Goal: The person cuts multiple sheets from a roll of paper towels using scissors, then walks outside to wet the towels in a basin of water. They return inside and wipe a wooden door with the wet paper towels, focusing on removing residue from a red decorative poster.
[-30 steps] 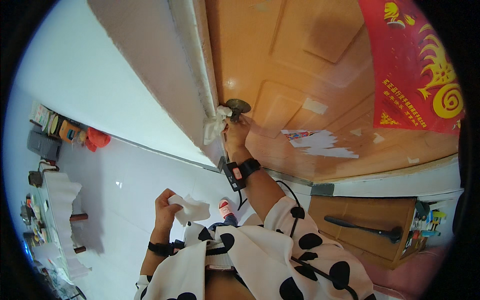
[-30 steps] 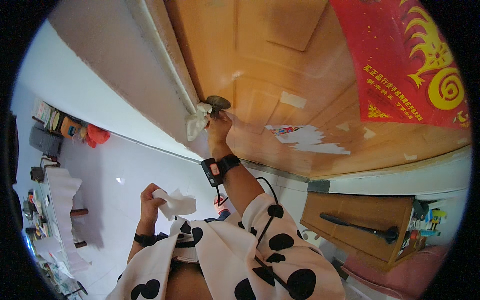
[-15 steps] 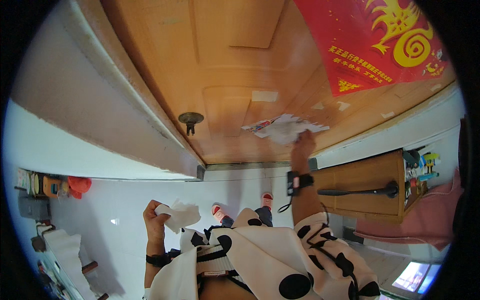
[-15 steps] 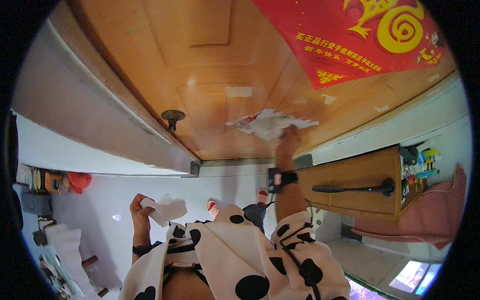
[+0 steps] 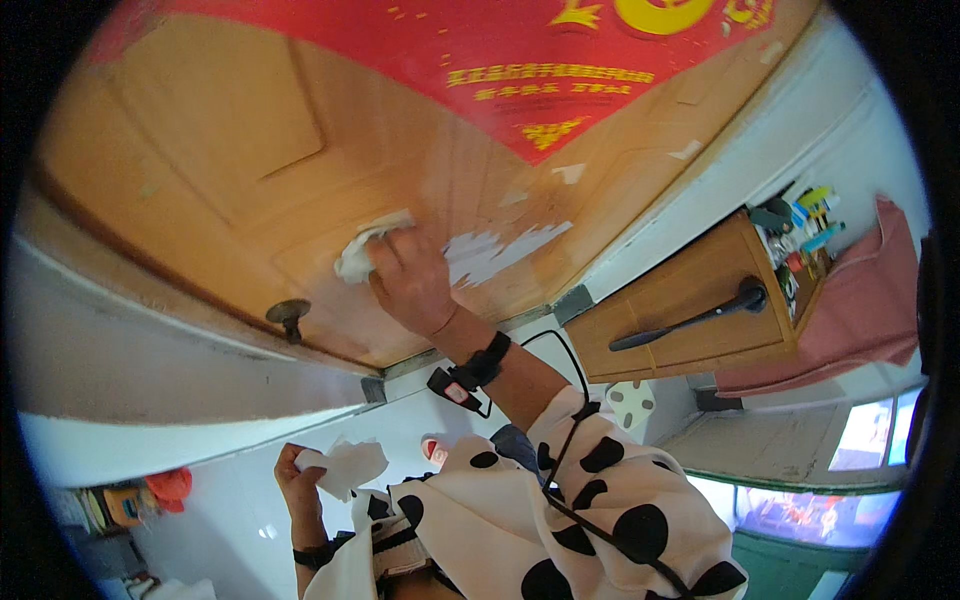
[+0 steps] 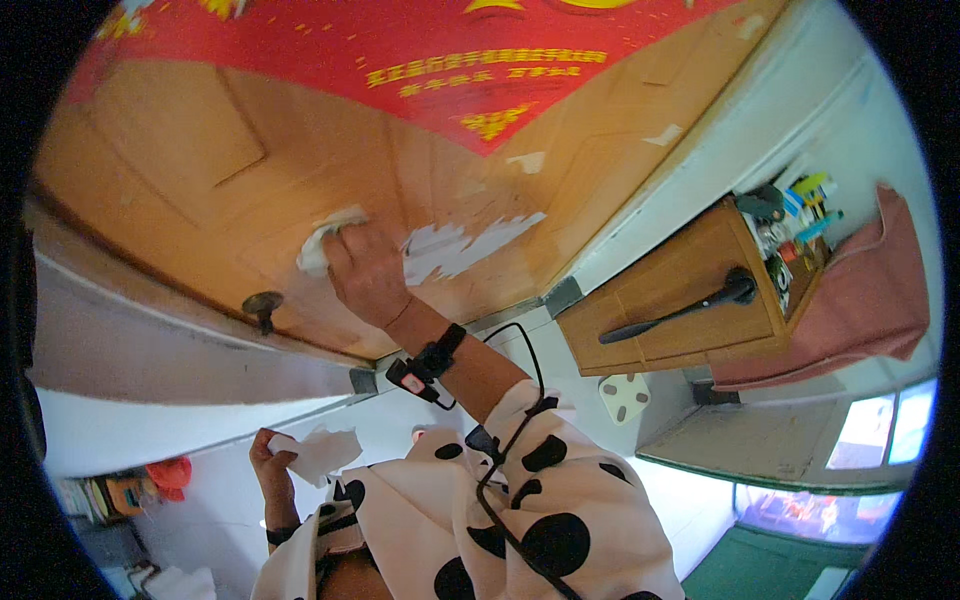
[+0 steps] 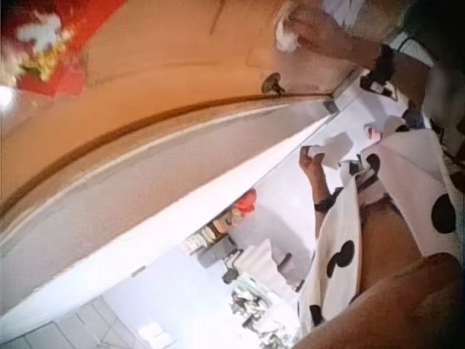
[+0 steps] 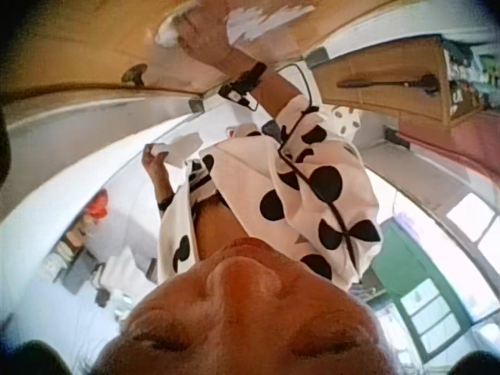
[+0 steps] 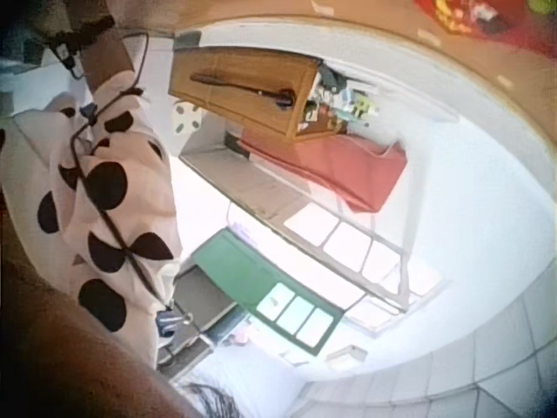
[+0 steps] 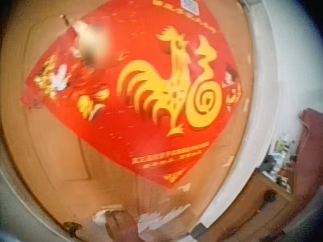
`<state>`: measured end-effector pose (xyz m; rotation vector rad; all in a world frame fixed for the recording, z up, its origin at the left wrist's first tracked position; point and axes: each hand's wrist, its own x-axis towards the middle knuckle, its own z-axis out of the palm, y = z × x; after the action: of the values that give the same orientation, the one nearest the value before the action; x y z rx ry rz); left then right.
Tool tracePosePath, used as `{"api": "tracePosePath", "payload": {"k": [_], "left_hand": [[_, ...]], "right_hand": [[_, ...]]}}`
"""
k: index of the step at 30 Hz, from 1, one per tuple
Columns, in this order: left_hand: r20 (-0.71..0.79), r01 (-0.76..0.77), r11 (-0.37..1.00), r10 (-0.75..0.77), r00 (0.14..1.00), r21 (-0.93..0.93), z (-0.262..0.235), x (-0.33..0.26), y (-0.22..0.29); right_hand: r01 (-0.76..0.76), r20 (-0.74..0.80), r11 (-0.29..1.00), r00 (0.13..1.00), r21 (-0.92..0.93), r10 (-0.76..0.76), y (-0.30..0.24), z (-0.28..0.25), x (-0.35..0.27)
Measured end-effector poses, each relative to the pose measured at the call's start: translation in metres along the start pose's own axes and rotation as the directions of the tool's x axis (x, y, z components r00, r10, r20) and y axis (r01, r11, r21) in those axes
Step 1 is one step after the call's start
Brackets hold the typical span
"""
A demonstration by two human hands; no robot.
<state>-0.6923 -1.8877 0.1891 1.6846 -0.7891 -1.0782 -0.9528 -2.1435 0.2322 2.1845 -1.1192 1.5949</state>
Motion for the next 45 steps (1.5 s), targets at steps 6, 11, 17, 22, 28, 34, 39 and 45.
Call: {"api": "tracePosePath", "payload": {"k": [6, 11, 17, 22, 28, 34, 39, 45], "left_hand": [[0.005, -0.039, 0.998, 0.039, 0.999, -0.053, 0.011, -0.004, 0.0], [-0.017, 0.037, 0.997, -0.038, 0.999, -0.066, 0.026, -0.006, 0.002], [0.058, -0.01, 1.0, 0.009, 0.998, 0.011, 0.073, -0.003, 0.014], [0.072, 0.048, 0.994, -0.055, 0.996, 0.099, 0.106, -0.004, 0.026], [0.073, 0.044, 0.995, -0.051, 0.996, 0.094, 0.104, -0.009, 0.022], [0.025, 0.057, 0.998, -0.058, 0.998, 0.022, 0.07, -0.019, 0.011], [-0.065, 0.041, 0.999, -0.039, 0.997, 0.03, 0.035, -0.035, 0.005], [-0.146, 0.048, 0.998, -0.04, 0.988, 0.049, -0.002, -0.049, -0.006]], "right_hand": [[-0.08, -0.075, 0.978, 0.995, -0.192, 0.066, 0.104, -0.068, -0.017], [-0.34, -0.264, 0.84, 0.933, -0.423, 0.244, 0.239, -0.19, 0.028], [-0.423, -0.39, 0.723, 0.892, -0.546, 0.227, 0.345, -0.281, 0.075], [-0.596, -0.318, 0.581, 0.796, -0.554, 0.514, 0.377, -0.227, -0.037], [-0.862, -0.045, 0.47, 0.486, -0.188, 0.873, 0.304, -0.06, -0.219], [-0.519, 0.715, 0.855, 0.596, -0.003, 0.364, 0.12, 0.105, -0.26], [-0.823, 0.948, -0.536, 0.012, 0.191, 0.318, -0.016, 0.153, -0.194], [-0.73, 0.689, 0.563, 0.635, 0.387, 0.35, 0.002, 0.117, -0.202]]}}
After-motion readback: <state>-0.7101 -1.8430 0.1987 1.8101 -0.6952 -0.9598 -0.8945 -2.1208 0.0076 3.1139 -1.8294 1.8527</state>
